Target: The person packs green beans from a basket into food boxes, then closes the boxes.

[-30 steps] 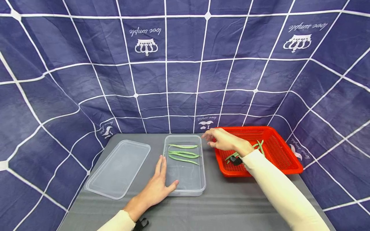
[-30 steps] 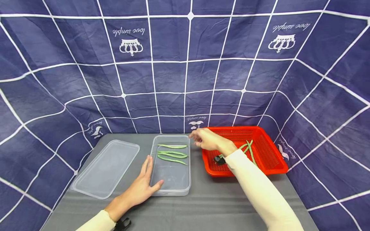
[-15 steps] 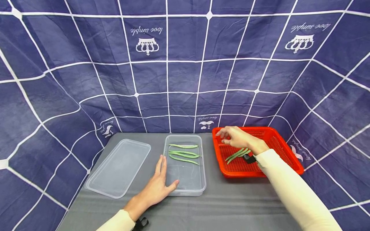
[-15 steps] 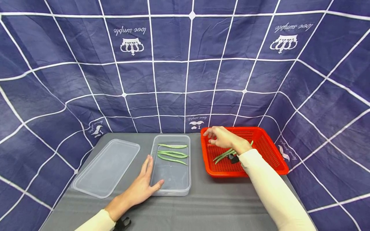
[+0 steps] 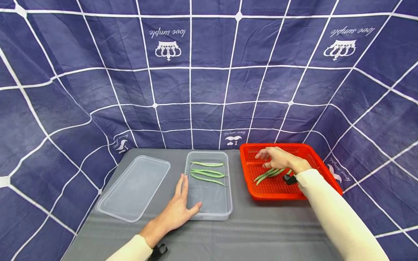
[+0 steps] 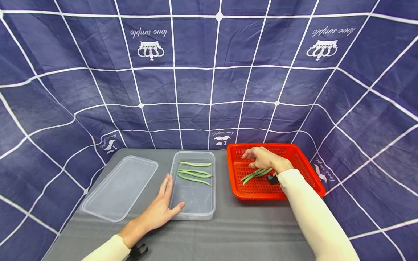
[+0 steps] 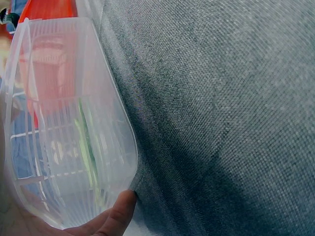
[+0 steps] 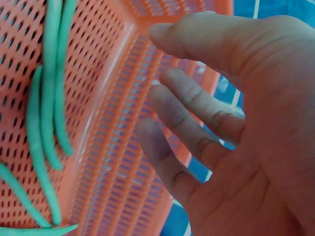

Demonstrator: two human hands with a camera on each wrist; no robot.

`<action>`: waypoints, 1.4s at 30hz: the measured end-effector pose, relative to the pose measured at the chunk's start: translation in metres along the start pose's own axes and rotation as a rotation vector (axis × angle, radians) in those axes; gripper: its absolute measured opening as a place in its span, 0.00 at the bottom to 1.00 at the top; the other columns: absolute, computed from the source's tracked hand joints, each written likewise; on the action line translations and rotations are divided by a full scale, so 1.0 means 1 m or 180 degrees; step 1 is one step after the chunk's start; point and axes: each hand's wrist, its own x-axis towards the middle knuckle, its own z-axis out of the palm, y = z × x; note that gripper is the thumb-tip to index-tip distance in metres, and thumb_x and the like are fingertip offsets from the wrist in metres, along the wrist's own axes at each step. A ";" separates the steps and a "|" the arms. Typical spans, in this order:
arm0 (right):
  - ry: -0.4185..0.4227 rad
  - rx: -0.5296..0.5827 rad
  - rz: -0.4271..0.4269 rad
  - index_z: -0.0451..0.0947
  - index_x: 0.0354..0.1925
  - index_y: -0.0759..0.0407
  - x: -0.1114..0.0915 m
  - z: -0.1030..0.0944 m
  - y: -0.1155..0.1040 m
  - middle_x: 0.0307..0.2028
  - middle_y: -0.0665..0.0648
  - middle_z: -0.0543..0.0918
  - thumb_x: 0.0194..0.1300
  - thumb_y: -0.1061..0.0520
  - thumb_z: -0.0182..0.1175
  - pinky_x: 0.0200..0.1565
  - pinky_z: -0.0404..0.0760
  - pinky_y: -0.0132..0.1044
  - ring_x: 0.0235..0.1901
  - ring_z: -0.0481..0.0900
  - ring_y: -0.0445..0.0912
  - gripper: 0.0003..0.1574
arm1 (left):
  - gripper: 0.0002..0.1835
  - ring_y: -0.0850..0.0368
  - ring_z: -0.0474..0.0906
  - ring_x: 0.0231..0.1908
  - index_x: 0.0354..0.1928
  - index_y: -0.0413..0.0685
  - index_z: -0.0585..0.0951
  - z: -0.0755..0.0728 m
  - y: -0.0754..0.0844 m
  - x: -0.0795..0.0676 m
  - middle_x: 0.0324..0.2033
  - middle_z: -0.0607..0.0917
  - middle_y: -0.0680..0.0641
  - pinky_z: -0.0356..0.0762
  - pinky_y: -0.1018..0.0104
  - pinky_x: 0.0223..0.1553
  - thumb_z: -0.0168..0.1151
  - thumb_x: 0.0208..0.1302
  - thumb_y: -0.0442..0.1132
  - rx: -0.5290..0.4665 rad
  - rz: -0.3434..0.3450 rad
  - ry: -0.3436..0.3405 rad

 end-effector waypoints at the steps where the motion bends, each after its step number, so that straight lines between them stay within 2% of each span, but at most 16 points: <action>1: -0.0024 0.0005 -0.0020 0.91 0.62 0.63 0.000 0.001 0.008 0.52 0.65 0.96 0.65 0.68 0.80 0.62 0.91 0.63 0.53 0.94 0.60 0.27 | 0.65 0.21 0.70 0.84 0.95 0.32 0.42 0.000 0.000 0.000 0.95 0.40 0.30 0.79 0.32 0.78 0.74 0.80 0.60 -0.0001 0.0006 0.0010; 3: -0.0043 0.0007 -0.0123 0.93 0.61 0.60 0.000 0.007 0.035 0.50 0.63 0.97 0.62 0.65 0.83 0.58 0.92 0.57 0.51 0.94 0.56 0.28 | 0.65 0.21 0.72 0.82 0.95 0.32 0.42 0.000 0.001 0.000 0.95 0.41 0.30 0.80 0.31 0.77 0.73 0.80 0.60 0.0011 0.0000 0.0002; 7: -0.0111 0.0006 -0.0059 0.95 0.58 0.48 0.003 0.028 0.092 0.48 0.52 0.98 0.57 0.58 0.88 0.53 0.91 0.43 0.49 0.94 0.46 0.29 | 0.66 0.20 0.73 0.82 0.95 0.33 0.42 0.000 0.002 -0.001 0.95 0.40 0.31 0.81 0.31 0.76 0.73 0.80 0.61 0.0016 -0.0010 -0.0045; 9: -0.0168 0.0027 -0.0033 0.95 0.58 0.45 0.005 0.036 0.111 0.49 0.49 0.98 0.57 0.56 0.89 0.54 0.91 0.41 0.50 0.94 0.44 0.30 | 0.66 0.21 0.72 0.82 0.95 0.33 0.41 0.000 0.002 -0.001 0.96 0.39 0.31 0.80 0.31 0.77 0.72 0.80 0.61 0.0006 -0.0012 -0.0048; 11: -0.0176 0.0042 -0.0135 0.95 0.58 0.47 0.007 0.042 0.122 0.49 0.50 0.99 0.56 0.56 0.89 0.52 0.91 0.43 0.49 0.95 0.45 0.31 | 0.66 0.21 0.72 0.82 0.95 0.33 0.42 0.000 0.002 -0.001 0.95 0.40 0.31 0.80 0.32 0.77 0.73 0.80 0.61 0.0002 0.0000 -0.0022; 14: -0.0235 0.0025 -0.0145 0.95 0.58 0.47 0.005 0.041 0.121 0.49 0.51 0.98 0.56 0.57 0.89 0.52 0.91 0.44 0.49 0.94 0.47 0.31 | 0.65 0.21 0.73 0.82 0.95 0.33 0.42 -0.001 0.003 0.000 0.95 0.40 0.31 0.80 0.32 0.77 0.73 0.80 0.61 0.0018 0.0014 0.0002; 17: -0.0332 0.0036 -0.0079 0.95 0.57 0.48 0.002 0.035 0.105 0.47 0.54 0.97 0.54 0.57 0.88 0.51 0.91 0.45 0.48 0.93 0.49 0.30 | 0.66 0.21 0.73 0.81 0.95 0.32 0.43 -0.001 0.002 0.002 0.95 0.41 0.30 0.81 0.32 0.77 0.73 0.79 0.61 0.0031 0.0039 0.0021; 19: -0.0435 0.0053 -0.0081 0.95 0.57 0.50 -0.001 0.028 0.088 0.48 0.55 0.97 0.56 0.57 0.87 0.52 0.91 0.46 0.48 0.93 0.49 0.29 | 0.66 0.21 0.73 0.82 0.95 0.32 0.43 -0.001 0.002 0.002 0.95 0.42 0.30 0.80 0.32 0.77 0.73 0.79 0.62 0.0032 0.0062 0.0030; 22: -0.0527 0.0091 -0.0101 0.95 0.57 0.51 -0.003 0.027 0.075 0.46 0.55 0.97 0.59 0.60 0.85 0.51 0.90 0.44 0.47 0.92 0.48 0.26 | 0.66 0.22 0.72 0.83 0.95 0.32 0.43 -0.001 0.000 0.003 0.95 0.41 0.30 0.80 0.32 0.78 0.72 0.79 0.62 0.0021 0.0048 0.0030; 26: -0.0645 0.0137 0.0080 0.94 0.52 0.57 -0.006 0.025 0.050 0.41 0.55 0.96 0.58 0.66 0.84 0.48 0.87 0.39 0.43 0.91 0.47 0.22 | 0.65 0.22 0.70 0.84 0.95 0.33 0.42 -0.001 -0.002 0.001 0.96 0.40 0.31 0.78 0.33 0.79 0.72 0.80 0.62 0.0036 0.0013 0.0009; 28: -0.0698 0.0161 0.0285 0.94 0.48 0.59 -0.008 0.022 0.031 0.39 0.55 0.96 0.56 0.68 0.84 0.48 0.85 0.37 0.41 0.89 0.46 0.20 | 0.65 0.22 0.70 0.84 0.95 0.32 0.42 0.000 -0.003 0.000 0.95 0.41 0.30 0.78 0.33 0.79 0.72 0.80 0.63 0.0051 0.0018 0.0007; 32: -0.0636 0.0035 0.0481 0.93 0.43 0.58 -0.009 0.026 0.021 0.36 0.55 0.94 0.57 0.70 0.83 0.46 0.80 0.34 0.38 0.85 0.43 0.17 | 0.66 0.22 0.70 0.84 0.95 0.33 0.42 0.000 -0.003 -0.001 0.95 0.41 0.31 0.79 0.33 0.78 0.72 0.80 0.63 0.0038 0.0025 0.0018; 35: -0.0602 -0.0071 0.0422 0.92 0.41 0.54 -0.007 0.030 0.028 0.34 0.53 0.91 0.56 0.69 0.83 0.42 0.79 0.35 0.35 0.82 0.42 0.16 | 0.66 0.22 0.71 0.83 0.95 0.33 0.43 0.000 -0.003 0.001 0.96 0.40 0.32 0.80 0.32 0.78 0.72 0.80 0.62 0.0019 0.0025 0.0035; 39: -0.0487 -0.0071 0.0124 0.91 0.38 0.45 0.001 0.050 0.074 0.30 0.46 0.86 0.53 0.66 0.83 0.37 0.76 0.35 0.32 0.79 0.41 0.19 | 0.65 0.22 0.71 0.83 0.95 0.33 0.43 0.000 -0.003 0.001 0.96 0.41 0.32 0.79 0.33 0.78 0.72 0.80 0.63 0.0043 0.0014 0.0045; 42: -0.0414 -0.0118 0.0004 0.89 0.37 0.45 0.005 0.064 0.101 0.30 0.46 0.86 0.52 0.66 0.84 0.37 0.76 0.36 0.33 0.80 0.43 0.20 | 0.65 0.22 0.72 0.83 0.95 0.32 0.44 0.000 -0.003 0.002 0.96 0.42 0.31 0.80 0.33 0.78 0.73 0.79 0.62 0.0051 0.0022 0.0058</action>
